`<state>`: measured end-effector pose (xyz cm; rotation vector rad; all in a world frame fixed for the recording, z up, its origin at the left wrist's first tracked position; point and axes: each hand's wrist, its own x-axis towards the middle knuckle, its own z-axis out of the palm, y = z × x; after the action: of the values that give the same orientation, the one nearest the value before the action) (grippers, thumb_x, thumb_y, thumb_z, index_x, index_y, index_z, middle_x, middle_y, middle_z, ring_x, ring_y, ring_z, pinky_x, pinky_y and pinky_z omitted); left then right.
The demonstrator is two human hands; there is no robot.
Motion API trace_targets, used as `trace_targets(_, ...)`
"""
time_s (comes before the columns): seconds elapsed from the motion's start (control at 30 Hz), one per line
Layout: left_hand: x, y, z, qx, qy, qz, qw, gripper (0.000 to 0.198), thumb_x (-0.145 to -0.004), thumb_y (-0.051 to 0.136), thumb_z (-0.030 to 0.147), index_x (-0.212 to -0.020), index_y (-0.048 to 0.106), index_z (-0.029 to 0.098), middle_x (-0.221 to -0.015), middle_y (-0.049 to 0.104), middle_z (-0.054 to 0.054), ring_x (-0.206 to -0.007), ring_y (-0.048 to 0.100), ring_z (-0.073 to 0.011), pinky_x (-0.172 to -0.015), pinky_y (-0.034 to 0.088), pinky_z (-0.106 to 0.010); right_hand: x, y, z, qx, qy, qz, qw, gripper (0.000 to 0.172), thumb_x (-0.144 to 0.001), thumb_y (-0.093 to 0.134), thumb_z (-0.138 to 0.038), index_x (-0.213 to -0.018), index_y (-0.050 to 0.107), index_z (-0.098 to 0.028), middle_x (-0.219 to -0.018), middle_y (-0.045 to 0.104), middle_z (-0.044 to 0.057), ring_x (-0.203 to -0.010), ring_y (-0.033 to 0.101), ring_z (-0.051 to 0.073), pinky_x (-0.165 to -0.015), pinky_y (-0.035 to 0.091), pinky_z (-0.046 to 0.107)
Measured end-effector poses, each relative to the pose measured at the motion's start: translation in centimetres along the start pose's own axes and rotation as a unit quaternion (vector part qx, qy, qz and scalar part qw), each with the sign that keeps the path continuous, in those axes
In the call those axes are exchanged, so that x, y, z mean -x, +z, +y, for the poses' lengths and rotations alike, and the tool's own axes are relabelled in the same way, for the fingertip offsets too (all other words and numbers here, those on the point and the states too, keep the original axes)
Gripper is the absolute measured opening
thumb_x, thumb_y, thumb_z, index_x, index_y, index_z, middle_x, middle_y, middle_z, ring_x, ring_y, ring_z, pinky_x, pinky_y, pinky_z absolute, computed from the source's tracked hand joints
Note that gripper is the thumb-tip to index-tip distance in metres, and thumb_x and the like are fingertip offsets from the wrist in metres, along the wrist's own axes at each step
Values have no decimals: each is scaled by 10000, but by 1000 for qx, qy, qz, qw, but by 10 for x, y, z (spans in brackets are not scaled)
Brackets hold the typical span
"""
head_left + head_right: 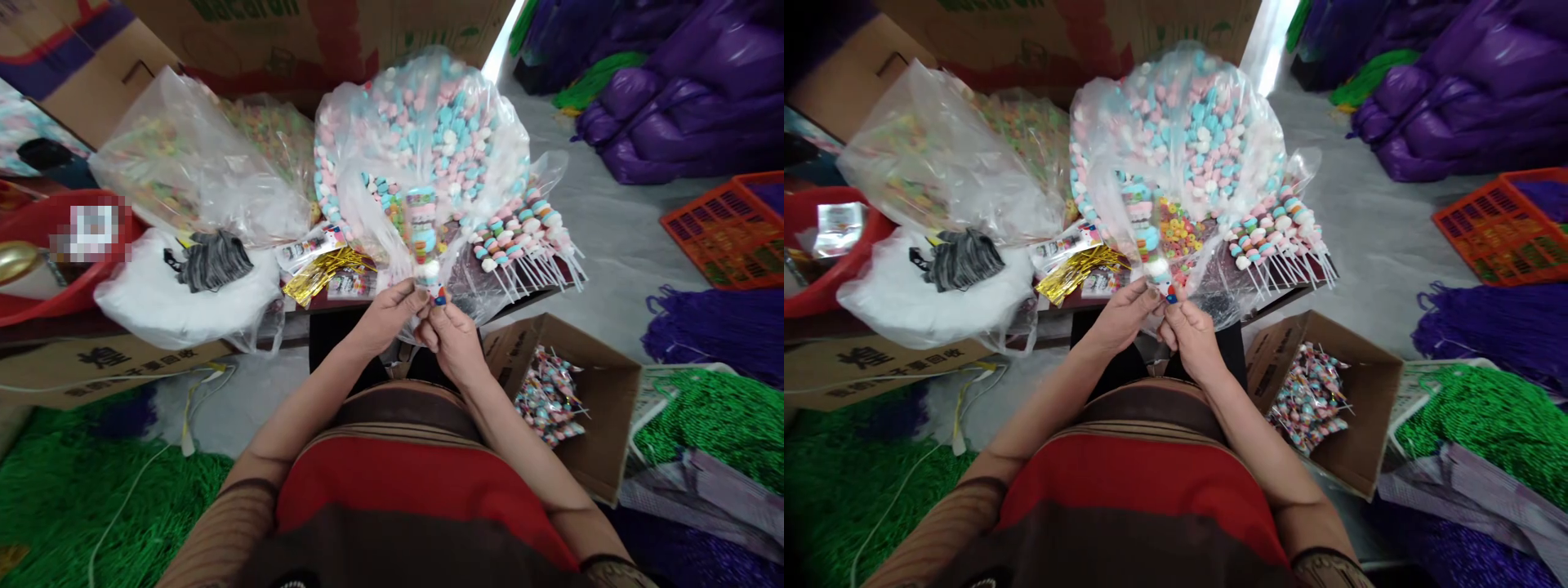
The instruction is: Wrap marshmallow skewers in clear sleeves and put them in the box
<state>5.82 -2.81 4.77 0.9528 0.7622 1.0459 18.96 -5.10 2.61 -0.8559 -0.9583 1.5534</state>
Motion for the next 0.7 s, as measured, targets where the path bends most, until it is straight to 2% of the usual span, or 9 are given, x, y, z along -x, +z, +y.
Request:
trace_targets(0.13,-5,-8,10,-117,85,71,987,436,-792,766,617,-768,654,196,-722,592,18,-666,529,-123,-650,432,-257,2,-7,-2,32,16,-9,999,405,-862,725,-606,-972,673,-219,-549,599,-73,-451,453,86,-506,377,241)
trace_targets(0.23,-10,-10,13,-246,156,95,952,429,-837,737,562,-656,586,204,-690,541,4,-703,480,-155,-728,383,-298,5,-7,-5,70,11,-1,997,411,-863,715,-616,-947,658,-217,-637,689,-35,-480,521,95,-518,401,241)
trace_targets(0.33,-12,-10,8,-336,192,101,916,482,-870,682,572,-591,498,225,-644,455,-1,-686,418,-182,-751,351,-328,6,-2,-3,103,-10,35,994,411,-899,662,-629,-895,625,-220,-602,669,-45,-444,486,84,-484,373,229)
trace_targets(0.43,-9,-11,2,-363,199,100,905,535,-881,608,666,-582,489,239,-637,452,-14,-693,406,-205,-777,345,-350,4,5,-1,122,-18,54,991,424,-922,625,-638,-842,586,-224,-523,590,-73,-406,421,75,-433,303,218)
trace_targets(0.5,-5,-16,3,-360,184,86,910,557,-867,588,722,-603,541,235,-649,506,-24,-707,443,-205,-783,357,-353,4,6,-1,138,-21,50,989,443,-919,622,-652,-817,578,-223,-508,561,-79,-408,407,73,-432,295,217)
trace_targets(0.57,-2,-22,8,-329,153,76,929,550,-805,659,749,-680,620,214,-714,591,-32,-756,513,-197,-791,385,-339,4,6,-2,152,-20,40,987,463,-904,623,-677,-825,590,-222,-506,550,-79,-411,402,75,-437,299,220)
trace_targets(0.63,-1,-27,15,-241,127,78,959,594,-723,724,776,-840,686,195,-831,665,-43,-830,583,-192,-799,428,-317,4,6,-3,154,-17,32,987,480,-887,628,-701,-843,604,-224,-501,545,-80,-405,395,78,-430,291,224)
trace_targets(0.7,-2,-26,22,-114,106,74,985,733,-670,717,833,-1033,692,196,-919,702,-56,-875,634,-198,-786,471,-306,4,6,-2,147,-12,30,989,484,-875,637,-709,-849,612,-226,-497,542,-79,-402,393,80,-422,279,228)
